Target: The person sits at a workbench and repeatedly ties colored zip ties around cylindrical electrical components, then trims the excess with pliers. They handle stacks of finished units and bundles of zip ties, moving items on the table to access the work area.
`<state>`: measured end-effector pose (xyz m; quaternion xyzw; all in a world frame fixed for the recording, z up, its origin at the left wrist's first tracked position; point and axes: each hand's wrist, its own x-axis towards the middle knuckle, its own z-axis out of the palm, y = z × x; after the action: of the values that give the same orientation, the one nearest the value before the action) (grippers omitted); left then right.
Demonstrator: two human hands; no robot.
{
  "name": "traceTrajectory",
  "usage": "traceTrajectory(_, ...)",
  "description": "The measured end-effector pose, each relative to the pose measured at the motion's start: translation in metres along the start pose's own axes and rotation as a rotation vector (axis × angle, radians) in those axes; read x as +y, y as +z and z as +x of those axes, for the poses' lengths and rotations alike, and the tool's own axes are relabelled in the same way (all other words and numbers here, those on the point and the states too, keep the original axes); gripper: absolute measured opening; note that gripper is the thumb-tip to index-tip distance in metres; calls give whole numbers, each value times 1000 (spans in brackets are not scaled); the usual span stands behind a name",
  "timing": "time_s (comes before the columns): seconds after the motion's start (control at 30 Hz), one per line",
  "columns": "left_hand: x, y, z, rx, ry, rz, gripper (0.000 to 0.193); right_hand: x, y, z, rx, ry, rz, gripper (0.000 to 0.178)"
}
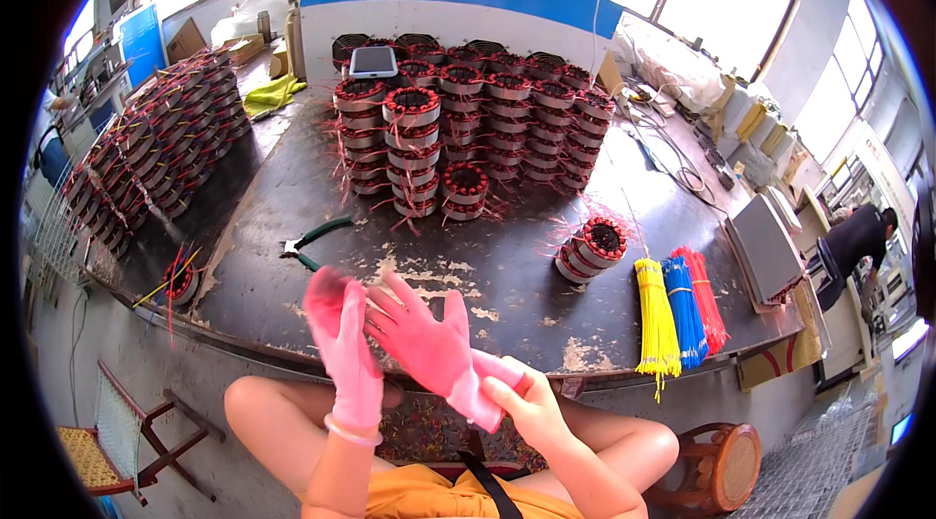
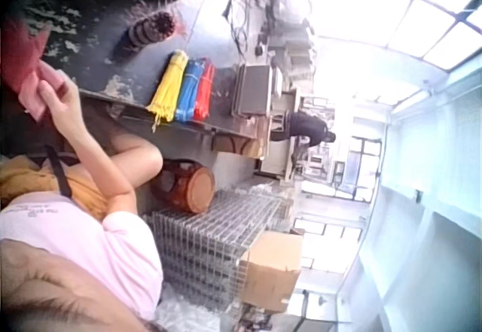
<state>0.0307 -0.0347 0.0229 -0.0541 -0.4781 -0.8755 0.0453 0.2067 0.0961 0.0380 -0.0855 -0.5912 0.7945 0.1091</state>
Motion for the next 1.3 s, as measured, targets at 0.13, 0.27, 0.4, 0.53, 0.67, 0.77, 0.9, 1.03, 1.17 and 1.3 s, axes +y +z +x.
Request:
traceTrajectory(0.13, 38, -24, -34, -706, 348, 515, 32, 18, 1, 5, 73, -6, -66, 27)
traceTrajectory(0.27, 45, -9, -62, -818, 295, 717, 34, 20, 4, 9, -40, -11, -152, 26)
traceTrajectory(0.4, 64, -12, -56, -838, 189, 774, 10, 21, 3, 4, -70, -122, -445, 27)
traceTrajectory(0.53, 59, -15, -59, -897, 170, 689, 19, 29, -6, 0, 67, -108, -362, 13)
traceTrajectory(0.67, 68, -15, -65, -1059, -2, 898, 36, 6, 11, 0, 33, -356, -730, 14)
traceTrajectory(0.77, 43, -33, -64, -1018, 48, 623, 31, -9, 3, 1, 15, -359, -828, 8)
traceTrajectory(0.9, 47, -35, -60, -927, 101, 572, 25, -38, 16, -5, 15, -599, -965, 21)
traceTrajectory(1.03, 57, -27, -51, -1045, -249, 543, 29, -65, 26, -10, -216, -1103, -1469, 39)
traceTrajectory(1.17, 67, -14, -50, -1156, -374, 601, 29, -82, 29, 2, -688, -1215, -1374, 24)
traceTrajectory(1.3, 78, -9, -49, -1075, 323, 883, 22, -83, 35, -6, -939, -784, -1237, 12)
